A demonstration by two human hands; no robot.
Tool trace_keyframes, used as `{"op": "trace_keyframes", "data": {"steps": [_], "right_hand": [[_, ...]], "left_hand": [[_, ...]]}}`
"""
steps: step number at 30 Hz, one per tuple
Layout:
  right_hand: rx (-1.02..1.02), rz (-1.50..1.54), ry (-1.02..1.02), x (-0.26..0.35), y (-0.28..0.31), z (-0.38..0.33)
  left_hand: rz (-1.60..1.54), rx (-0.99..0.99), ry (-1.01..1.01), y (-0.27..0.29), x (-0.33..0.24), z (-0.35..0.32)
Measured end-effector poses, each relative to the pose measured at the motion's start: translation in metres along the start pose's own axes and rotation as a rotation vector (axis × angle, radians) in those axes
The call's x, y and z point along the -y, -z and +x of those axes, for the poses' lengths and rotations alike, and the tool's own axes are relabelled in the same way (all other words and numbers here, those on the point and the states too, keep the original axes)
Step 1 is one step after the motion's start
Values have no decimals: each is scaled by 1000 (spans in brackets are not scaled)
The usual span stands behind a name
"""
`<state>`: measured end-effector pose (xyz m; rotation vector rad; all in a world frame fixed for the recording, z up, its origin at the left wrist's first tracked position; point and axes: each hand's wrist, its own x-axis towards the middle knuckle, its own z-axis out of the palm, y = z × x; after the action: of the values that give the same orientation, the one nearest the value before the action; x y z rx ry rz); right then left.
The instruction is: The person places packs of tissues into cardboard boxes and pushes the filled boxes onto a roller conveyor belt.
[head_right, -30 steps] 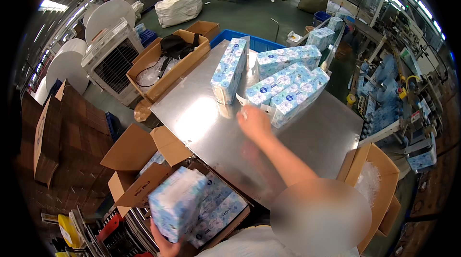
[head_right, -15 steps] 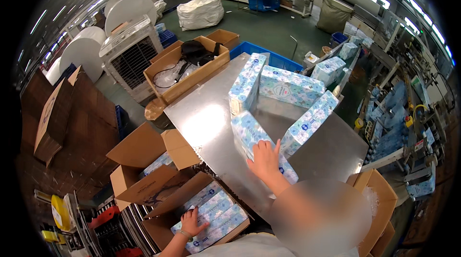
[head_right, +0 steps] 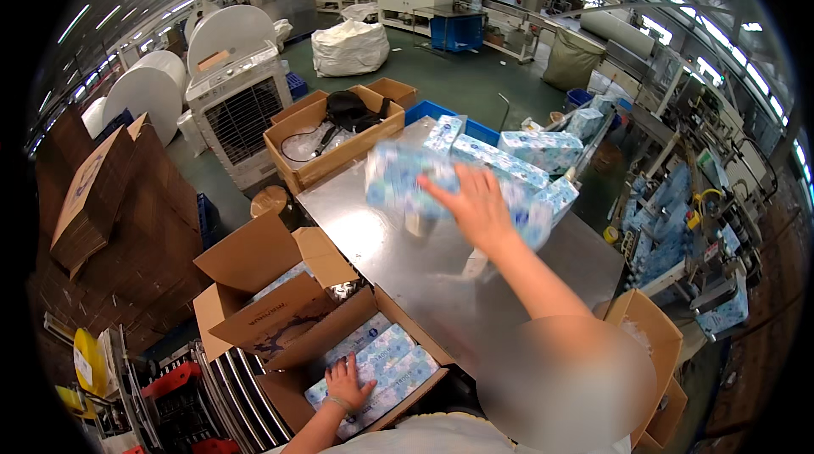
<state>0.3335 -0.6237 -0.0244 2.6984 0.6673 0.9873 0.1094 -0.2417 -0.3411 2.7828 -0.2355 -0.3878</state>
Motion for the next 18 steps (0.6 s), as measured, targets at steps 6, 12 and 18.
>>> {"op": "trace_keyframes", "data": {"steps": [6, 12, 18], "right_hand": [[538, -35, -912, -137, -100, -21], [359, 201, -1159, -126, -217, -197], [514, 284, -963, -16, -87, -212]], "left_hand": [[43, -41, -12, -6, 5, 2], [52, -100, -61, -9, -2, 10], [36, -110, -3, -2, 3, 3]]}}
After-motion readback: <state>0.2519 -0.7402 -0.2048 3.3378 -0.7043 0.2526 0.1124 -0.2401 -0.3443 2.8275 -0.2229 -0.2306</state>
